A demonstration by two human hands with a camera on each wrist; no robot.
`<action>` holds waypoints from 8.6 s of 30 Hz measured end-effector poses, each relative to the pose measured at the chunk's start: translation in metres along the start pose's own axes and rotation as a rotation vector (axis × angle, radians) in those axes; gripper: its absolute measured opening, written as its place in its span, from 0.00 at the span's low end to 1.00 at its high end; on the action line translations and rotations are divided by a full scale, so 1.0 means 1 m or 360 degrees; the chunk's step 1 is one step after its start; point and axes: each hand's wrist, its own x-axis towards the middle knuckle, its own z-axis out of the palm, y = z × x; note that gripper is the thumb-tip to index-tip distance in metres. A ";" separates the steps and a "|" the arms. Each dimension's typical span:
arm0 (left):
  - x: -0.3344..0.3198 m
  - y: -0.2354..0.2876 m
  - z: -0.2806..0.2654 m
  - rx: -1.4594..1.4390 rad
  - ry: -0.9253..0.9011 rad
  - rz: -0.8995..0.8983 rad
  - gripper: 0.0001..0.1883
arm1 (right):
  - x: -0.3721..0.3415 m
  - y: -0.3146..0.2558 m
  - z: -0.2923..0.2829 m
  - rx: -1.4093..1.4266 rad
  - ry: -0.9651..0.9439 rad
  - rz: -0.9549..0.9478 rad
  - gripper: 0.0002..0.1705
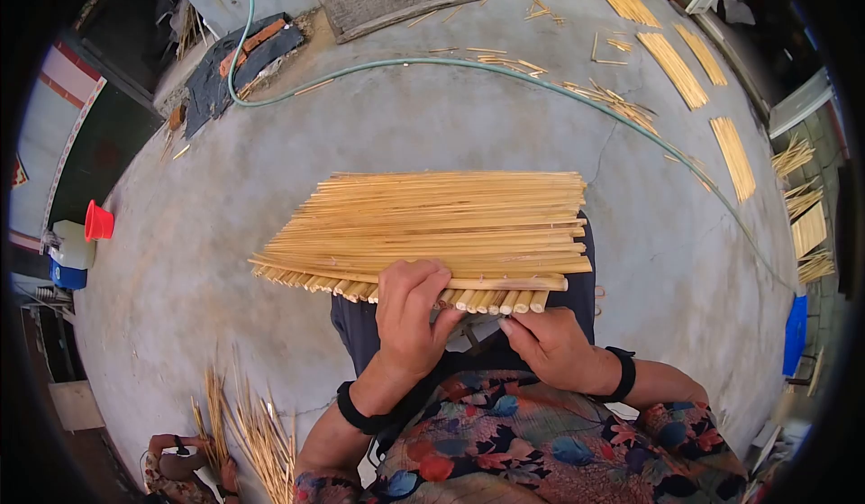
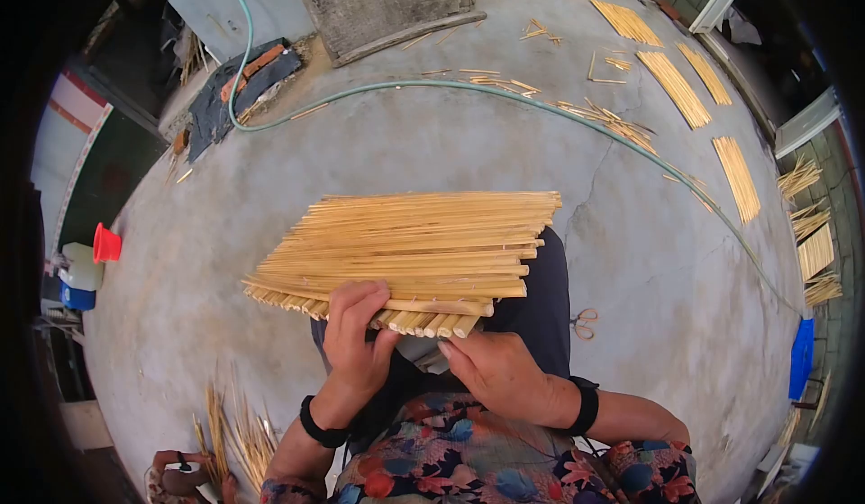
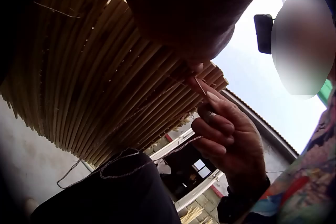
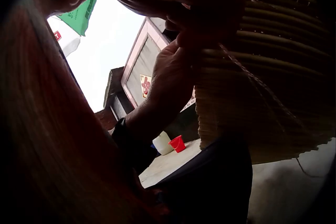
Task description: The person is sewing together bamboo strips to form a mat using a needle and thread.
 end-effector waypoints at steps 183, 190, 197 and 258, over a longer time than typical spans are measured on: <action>-0.025 -0.044 -0.066 -0.0235 -0.0146 -0.0212 0.16 | 0.153 -0.003 -0.011 0.0276 -0.1170 -0.0066 0.14; -0.040 -0.039 -0.056 -0.0263 0.0091 -0.0392 0.14 | 0.155 -0.002 0.022 -0.0077 -0.1357 -0.0179 0.14; -0.041 -0.047 -0.054 -0.0322 0.0032 -0.0226 0.13 | 0.194 -0.016 -0.012 -0.1337 -0.0174 -0.1530 0.05; -0.049 -0.014 -0.065 0.0057 -0.0489 0.0191 0.23 | 0.113 0.007 -0.010 0.0924 -0.1309 0.0265 0.16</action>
